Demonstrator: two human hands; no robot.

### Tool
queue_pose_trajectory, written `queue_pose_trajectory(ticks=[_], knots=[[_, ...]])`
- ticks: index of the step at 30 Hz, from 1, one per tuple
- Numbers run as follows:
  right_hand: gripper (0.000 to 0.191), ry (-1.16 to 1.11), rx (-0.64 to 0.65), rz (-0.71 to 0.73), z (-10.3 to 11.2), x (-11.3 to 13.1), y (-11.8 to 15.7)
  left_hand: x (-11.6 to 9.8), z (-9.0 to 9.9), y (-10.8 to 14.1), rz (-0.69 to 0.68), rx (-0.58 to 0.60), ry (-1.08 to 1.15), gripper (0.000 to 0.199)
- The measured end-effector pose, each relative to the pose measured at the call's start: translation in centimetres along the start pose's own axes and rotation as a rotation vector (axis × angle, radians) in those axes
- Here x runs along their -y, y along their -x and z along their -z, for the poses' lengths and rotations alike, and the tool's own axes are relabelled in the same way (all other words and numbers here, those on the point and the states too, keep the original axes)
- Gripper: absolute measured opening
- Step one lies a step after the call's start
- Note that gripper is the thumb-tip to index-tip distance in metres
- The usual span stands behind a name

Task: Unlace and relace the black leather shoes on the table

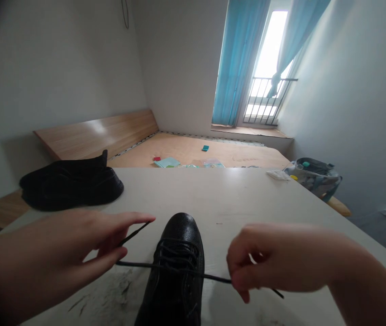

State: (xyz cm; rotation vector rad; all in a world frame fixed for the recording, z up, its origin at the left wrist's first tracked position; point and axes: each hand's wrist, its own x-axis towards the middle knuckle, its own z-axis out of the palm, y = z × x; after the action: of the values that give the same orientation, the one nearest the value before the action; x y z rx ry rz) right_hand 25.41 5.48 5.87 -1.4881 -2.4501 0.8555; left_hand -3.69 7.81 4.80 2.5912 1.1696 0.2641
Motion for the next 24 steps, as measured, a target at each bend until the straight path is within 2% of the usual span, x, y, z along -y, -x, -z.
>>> queue_pose_trajectory(ticks=[5, 9, 11, 15, 20, 24], knots=[[0.03, -0.028, -0.16, -0.07, -3.9, -2.3, 1.8, 1.5, -2.3, 0.8, 0.056, 0.073, -0.1, 0.046], [0.029, -0.046, -0.113, -0.144, -5.4, -3.1, 2.9, 0.5, -2.7, -0.1, -0.013, 0.008, -0.085, 0.04], [0.025, -0.059, -0.114, -0.133, -5.7, -2.1, 2.6, -0.5, -2.5, -0.7, -0.015, 0.002, -0.043, 0.031], [0.002, -0.039, -0.161, -0.008, -6.3, 0.5, 0.9, -2.1, -2.3, -1.4, -0.004, 0.119, 0.071, 0.016], [0.014, 0.03, -0.2, 0.13, -6.2, 1.1, -0.1, -2.6, -2.5, -1.7, -0.007, 0.199, 0.077, 0.017], [0.02, 0.073, -0.218, 0.206, -5.0, 0.0, 0.5, -2.3, -2.1, -1.7, -0.067, 0.162, 0.055, 0.021]])
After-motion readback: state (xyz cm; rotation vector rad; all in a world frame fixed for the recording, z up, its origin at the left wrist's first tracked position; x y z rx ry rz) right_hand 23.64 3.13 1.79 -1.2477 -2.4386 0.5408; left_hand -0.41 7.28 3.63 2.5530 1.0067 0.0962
